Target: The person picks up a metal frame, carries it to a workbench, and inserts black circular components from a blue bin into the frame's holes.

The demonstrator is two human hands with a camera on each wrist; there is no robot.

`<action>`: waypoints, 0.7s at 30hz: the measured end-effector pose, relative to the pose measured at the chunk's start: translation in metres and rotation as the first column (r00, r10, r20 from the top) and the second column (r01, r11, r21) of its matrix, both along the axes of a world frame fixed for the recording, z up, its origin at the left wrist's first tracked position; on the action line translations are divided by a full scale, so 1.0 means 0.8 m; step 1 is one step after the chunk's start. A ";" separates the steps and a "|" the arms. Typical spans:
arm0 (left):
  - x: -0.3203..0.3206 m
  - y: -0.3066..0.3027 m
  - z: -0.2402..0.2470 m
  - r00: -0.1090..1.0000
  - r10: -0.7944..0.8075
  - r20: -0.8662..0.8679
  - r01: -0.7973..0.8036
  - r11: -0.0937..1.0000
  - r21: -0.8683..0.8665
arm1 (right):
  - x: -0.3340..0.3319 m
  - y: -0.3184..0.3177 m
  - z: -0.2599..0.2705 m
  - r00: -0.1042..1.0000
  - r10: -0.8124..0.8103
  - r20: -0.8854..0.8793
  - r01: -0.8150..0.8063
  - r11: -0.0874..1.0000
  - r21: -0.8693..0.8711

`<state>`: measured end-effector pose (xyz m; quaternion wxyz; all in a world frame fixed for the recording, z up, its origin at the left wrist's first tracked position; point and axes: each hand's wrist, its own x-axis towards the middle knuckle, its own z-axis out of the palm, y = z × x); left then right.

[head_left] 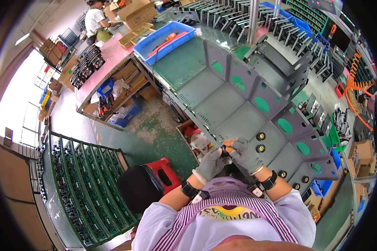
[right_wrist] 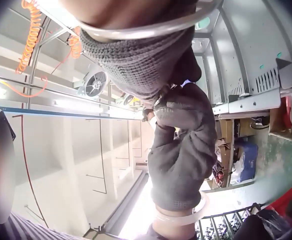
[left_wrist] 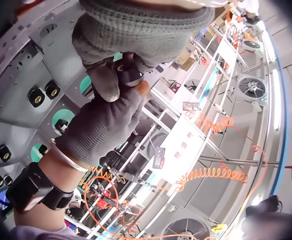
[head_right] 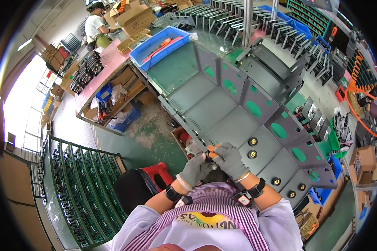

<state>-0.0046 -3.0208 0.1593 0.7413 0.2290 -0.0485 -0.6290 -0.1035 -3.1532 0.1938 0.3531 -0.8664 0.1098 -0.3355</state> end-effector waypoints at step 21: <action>-0.008 0.024 -0.095 0.972 0.059 0.226 -0.167 0.850 0.500 | 0.006 -0.044 -0.103 0.866 0.248 -0.434 0.316 0.401 0.860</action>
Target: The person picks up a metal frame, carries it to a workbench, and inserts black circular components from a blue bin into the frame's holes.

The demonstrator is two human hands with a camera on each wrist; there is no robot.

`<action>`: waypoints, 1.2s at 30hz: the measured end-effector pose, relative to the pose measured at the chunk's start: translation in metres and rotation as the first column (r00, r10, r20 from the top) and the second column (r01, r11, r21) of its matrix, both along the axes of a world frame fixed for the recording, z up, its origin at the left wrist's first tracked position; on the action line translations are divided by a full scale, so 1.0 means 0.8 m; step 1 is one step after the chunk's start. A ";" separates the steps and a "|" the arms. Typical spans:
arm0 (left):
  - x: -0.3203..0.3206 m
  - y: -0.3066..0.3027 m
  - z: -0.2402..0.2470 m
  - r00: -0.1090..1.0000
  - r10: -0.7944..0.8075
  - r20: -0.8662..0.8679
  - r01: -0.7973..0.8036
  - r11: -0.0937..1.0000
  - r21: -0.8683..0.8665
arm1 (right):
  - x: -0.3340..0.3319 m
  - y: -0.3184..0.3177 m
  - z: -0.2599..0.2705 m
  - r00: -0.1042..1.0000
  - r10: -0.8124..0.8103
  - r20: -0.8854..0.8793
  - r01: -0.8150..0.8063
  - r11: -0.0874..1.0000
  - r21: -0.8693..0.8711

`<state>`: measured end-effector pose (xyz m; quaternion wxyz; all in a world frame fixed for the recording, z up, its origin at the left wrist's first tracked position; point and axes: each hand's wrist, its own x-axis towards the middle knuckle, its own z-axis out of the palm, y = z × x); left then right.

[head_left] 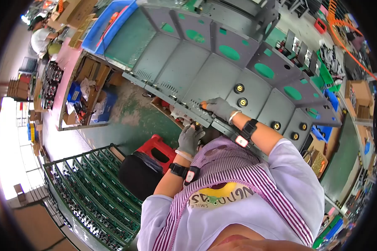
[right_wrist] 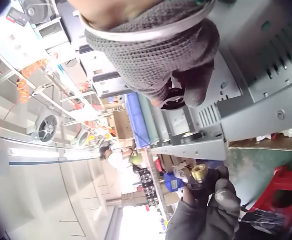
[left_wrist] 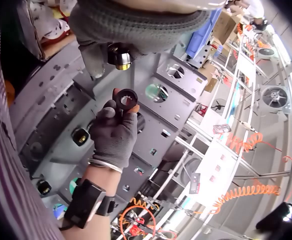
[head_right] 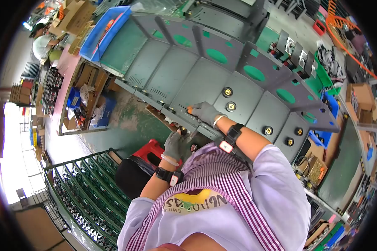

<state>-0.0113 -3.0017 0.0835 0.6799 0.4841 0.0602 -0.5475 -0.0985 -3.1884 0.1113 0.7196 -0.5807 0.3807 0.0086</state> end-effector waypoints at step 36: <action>-0.003 -0.013 -0.074 0.829 -0.272 0.488 0.310 0.951 0.003 | -0.003 -0.017 0.006 0.881 0.417 -0.223 -0.450 0.884 -0.126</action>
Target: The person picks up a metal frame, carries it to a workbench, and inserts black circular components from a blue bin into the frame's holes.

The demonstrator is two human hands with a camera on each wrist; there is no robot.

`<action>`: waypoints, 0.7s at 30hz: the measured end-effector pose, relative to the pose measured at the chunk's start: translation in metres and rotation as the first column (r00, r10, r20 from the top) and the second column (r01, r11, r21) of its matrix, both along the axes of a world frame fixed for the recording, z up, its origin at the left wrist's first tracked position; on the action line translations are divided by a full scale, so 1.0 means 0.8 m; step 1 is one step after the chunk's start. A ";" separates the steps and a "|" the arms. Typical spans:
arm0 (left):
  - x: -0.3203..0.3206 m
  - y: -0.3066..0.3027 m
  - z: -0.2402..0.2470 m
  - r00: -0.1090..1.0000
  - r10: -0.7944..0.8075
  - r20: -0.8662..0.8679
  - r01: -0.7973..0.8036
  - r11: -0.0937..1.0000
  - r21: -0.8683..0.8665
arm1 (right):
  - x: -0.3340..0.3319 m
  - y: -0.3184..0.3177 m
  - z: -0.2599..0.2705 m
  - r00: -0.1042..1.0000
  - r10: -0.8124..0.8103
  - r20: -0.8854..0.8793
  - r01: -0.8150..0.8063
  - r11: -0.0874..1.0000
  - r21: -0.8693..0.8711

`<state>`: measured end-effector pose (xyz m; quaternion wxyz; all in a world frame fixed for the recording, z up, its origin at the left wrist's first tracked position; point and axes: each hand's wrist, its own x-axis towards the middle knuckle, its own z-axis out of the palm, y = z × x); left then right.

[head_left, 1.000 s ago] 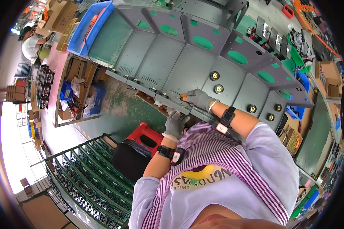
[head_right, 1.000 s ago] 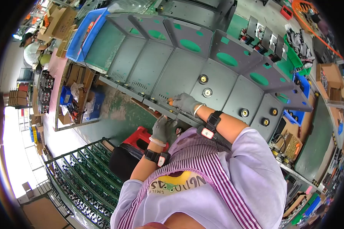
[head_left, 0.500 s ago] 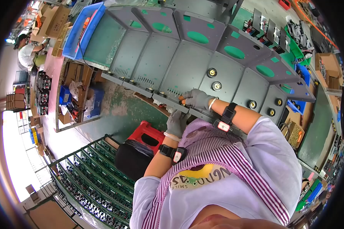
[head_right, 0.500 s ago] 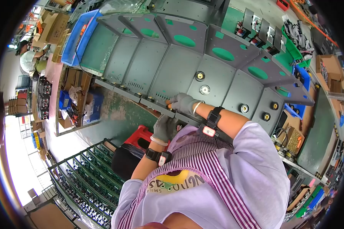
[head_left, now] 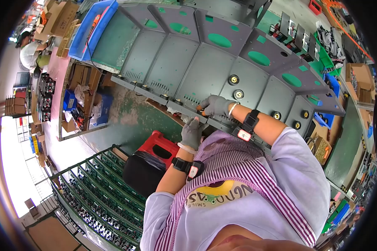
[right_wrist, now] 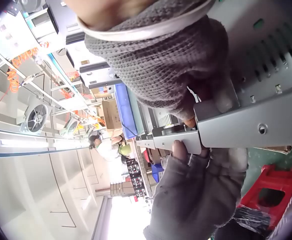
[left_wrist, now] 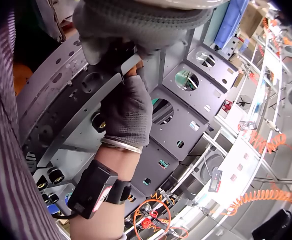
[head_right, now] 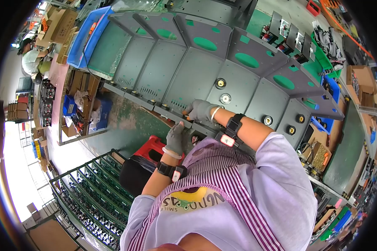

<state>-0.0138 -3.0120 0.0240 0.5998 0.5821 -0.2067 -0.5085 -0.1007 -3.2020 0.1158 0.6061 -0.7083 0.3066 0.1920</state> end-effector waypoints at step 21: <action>-0.006 -0.025 0.076 0.888 0.224 -0.402 -0.159 0.969 0.189 | 0.003 -0.010 -0.023 0.995 0.077 0.066 -0.075 0.996 -0.040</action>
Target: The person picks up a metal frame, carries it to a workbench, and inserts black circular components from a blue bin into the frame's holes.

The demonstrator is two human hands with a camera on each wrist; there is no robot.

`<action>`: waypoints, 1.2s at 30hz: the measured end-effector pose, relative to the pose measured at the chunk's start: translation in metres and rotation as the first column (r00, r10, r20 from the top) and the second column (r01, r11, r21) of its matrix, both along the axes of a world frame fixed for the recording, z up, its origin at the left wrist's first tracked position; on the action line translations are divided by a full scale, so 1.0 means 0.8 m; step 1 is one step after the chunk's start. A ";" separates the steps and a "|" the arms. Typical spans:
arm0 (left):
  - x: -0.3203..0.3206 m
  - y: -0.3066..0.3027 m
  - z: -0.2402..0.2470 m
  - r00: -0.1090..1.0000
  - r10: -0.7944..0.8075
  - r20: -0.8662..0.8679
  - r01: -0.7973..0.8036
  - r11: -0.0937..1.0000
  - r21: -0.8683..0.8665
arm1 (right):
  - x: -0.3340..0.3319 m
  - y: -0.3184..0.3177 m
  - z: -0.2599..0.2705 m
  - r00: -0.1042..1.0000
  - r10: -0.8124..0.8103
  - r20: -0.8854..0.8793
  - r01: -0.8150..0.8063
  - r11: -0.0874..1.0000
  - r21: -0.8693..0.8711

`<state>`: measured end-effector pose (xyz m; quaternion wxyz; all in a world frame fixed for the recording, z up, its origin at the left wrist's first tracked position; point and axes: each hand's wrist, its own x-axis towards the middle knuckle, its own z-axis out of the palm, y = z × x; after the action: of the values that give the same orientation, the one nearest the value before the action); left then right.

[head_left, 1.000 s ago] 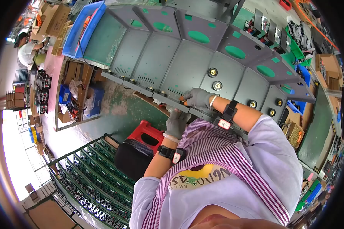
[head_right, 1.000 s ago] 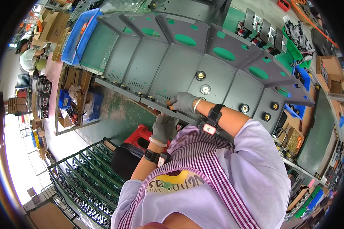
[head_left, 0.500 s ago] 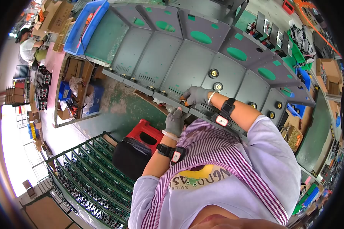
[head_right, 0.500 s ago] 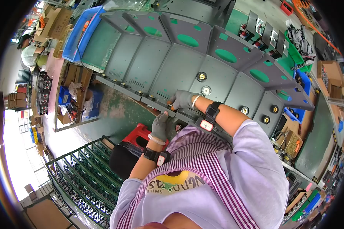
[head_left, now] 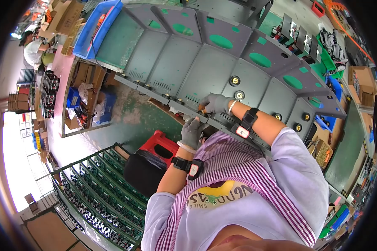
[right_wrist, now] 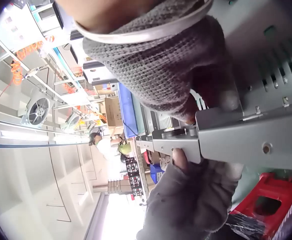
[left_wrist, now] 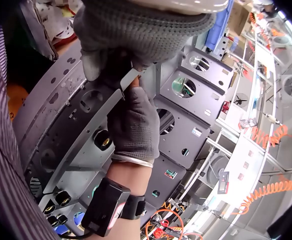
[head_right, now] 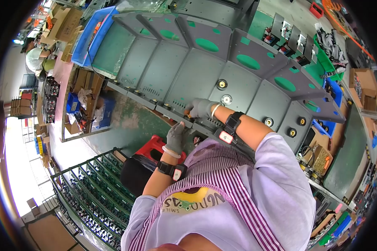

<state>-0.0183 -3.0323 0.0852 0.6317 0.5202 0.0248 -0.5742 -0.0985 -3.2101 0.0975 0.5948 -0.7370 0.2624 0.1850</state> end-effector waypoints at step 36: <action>0.004 0.003 -0.001 0.999 -0.039 0.014 0.040 0.999 -0.031 | 0.012 -0.007 0.011 0.997 -0.010 -0.082 0.021 0.991 0.136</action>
<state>-0.0150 -3.0302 0.0840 0.6285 0.5145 0.0011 -0.5833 -0.0892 -3.2159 0.1064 0.6340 -0.6844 0.2787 0.2279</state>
